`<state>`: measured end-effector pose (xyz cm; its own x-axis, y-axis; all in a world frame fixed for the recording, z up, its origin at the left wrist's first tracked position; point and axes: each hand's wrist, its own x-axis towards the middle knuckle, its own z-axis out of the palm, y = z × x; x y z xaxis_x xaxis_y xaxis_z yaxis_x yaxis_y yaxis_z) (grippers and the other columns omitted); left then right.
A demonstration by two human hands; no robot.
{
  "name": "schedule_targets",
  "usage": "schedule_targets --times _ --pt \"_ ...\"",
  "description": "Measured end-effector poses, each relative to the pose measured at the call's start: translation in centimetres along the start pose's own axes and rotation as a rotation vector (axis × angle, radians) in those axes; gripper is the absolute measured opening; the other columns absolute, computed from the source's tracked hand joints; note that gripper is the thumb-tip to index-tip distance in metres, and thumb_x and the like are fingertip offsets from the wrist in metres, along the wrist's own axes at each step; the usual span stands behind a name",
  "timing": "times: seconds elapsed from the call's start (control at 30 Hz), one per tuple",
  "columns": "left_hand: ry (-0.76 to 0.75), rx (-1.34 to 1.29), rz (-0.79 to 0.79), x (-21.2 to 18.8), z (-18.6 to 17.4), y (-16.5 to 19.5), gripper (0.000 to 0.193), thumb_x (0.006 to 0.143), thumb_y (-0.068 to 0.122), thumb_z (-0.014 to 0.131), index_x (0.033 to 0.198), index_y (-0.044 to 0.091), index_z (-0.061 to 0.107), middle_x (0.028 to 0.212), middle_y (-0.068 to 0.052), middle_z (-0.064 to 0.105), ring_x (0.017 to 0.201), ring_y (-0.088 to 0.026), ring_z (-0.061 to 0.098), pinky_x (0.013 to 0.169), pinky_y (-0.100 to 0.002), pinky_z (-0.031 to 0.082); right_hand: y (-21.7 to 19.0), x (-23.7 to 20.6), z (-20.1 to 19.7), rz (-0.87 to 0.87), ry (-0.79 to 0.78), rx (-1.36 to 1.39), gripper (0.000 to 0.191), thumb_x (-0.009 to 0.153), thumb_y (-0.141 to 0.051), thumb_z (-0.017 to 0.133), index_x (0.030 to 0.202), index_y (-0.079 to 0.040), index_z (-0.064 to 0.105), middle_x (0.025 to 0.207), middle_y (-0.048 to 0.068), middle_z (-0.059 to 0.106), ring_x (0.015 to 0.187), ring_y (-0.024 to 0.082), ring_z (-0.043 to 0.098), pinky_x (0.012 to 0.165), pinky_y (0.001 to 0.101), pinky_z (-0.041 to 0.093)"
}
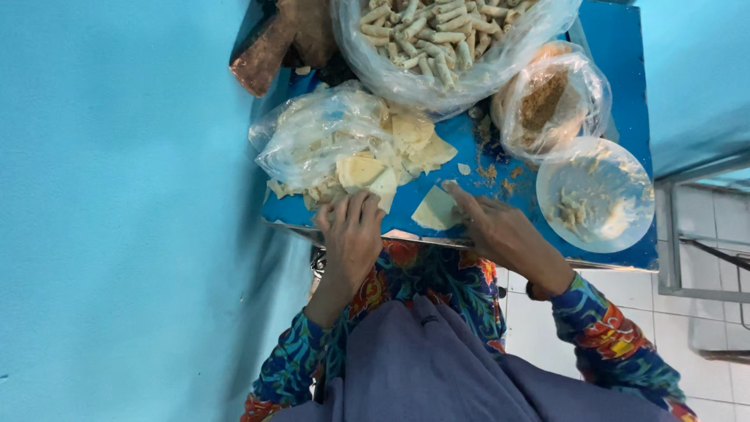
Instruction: The person sits at a small blue table and wraps pieces of dough in thin square pastry wrappers, folding each wrapper around the dough by hand and setting the wrapped piece aside before taking the next wrapper and dough piece.
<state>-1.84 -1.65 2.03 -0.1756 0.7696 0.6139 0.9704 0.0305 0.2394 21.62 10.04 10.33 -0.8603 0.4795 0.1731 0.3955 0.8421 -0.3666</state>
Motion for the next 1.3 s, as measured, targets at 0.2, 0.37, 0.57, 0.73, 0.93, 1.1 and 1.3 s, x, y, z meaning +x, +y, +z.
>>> schedule_targets --times 0.2,0.37,0.57,0.73,0.93,1.1,1.3 --pt "-0.017 -0.022 -0.036 0.9 0.4 0.6 0.037 0.097 0.026 0.071 0.129 0.009 0.064 0.126 -0.004 0.065 0.118 -0.021 0.058 0.104 -0.048 0.035 0.1 0.4 2.3 0.087 0.006 -0.018 0.068 0.091 -0.009 0.072 0.151 -0.011 0.040 0.097 0.019 0.071 0.084 0.040 0.071 0.066 0.0451 0.057" --pt "0.060 0.209 -0.087 3.0 0.8 -1.4 0.047 0.099 0.025 0.070 0.140 0.002 0.062 0.128 -0.011 0.064 0.115 -0.025 0.057 0.101 -0.045 0.035 0.7 0.7 2.5 0.100 0.113 0.151 0.062 0.091 -0.005 0.066 0.148 -0.002 0.040 0.100 0.020 0.076 0.086 0.040 0.074 0.069 0.0455 0.058" --pt "0.031 -0.080 0.038 2.3 1.2 -1.2 0.022 0.101 0.014 0.068 0.121 0.007 0.067 0.120 -0.009 0.065 0.112 -0.027 0.060 0.102 -0.043 0.044 0.8 1.7 1.6 0.406 0.098 0.368 0.052 0.091 -0.011 0.069 0.137 -0.001 0.046 0.093 0.020 0.077 0.081 0.036 0.076 0.069 0.0433 0.058" --pt "-0.039 -0.350 0.295 0.5 2.2 2.6 0.020 0.095 0.008 0.068 0.115 0.009 0.071 0.116 -0.004 0.065 0.108 -0.024 0.061 0.098 -0.042 0.047 1.5 1.5 2.2 0.505 0.108 0.394 0.051 0.089 -0.014 0.071 0.133 0.000 0.049 0.087 0.020 0.077 0.079 0.033 0.077 0.067 0.0411 0.056" --pt "-0.087 -0.300 0.366 1.4 2.3 3.8 0.024 0.092 0.022 0.073 0.110 0.007 0.069 0.119 -0.005 0.064 0.116 -0.025 0.058 0.099 -0.044 0.043 4.1 1.2 3.7 0.537 0.179 0.705 0.051 0.093 -0.005 0.068 0.137 -0.001 0.043 0.090 0.016 0.073 0.081 0.023 0.069 0.068 0.0346 0.054" --pt "-0.125 -0.279 0.392 1.9 2.4 3.7 0.025 0.092 0.024 0.074 0.109 0.006 0.068 0.115 -0.004 0.064 0.116 -0.023 0.059 0.103 -0.047 0.041 6.3 1.3 0.2 0.477 0.517 0.732 0.047 0.099 -0.002 0.066 0.138 0.002 0.039 0.104 0.011 0.072 0.096 0.016 0.072 0.084 0.0299 0.059" --pt "-0.116 -0.345 0.349 0.2 2.5 3.1 0.027 0.096 0.020 0.073 0.117 0.006 0.066 0.115 -0.005 0.064 0.113 -0.022 0.059 0.104 -0.047 0.039 3.1 0.3 0.6 0.112 0.410 -0.005 0.031 0.093 0.001 0.071 0.118 -0.014 0.061 0.119 0.025 0.069 0.090 0.030 0.073 0.077 0.0369 0.058"
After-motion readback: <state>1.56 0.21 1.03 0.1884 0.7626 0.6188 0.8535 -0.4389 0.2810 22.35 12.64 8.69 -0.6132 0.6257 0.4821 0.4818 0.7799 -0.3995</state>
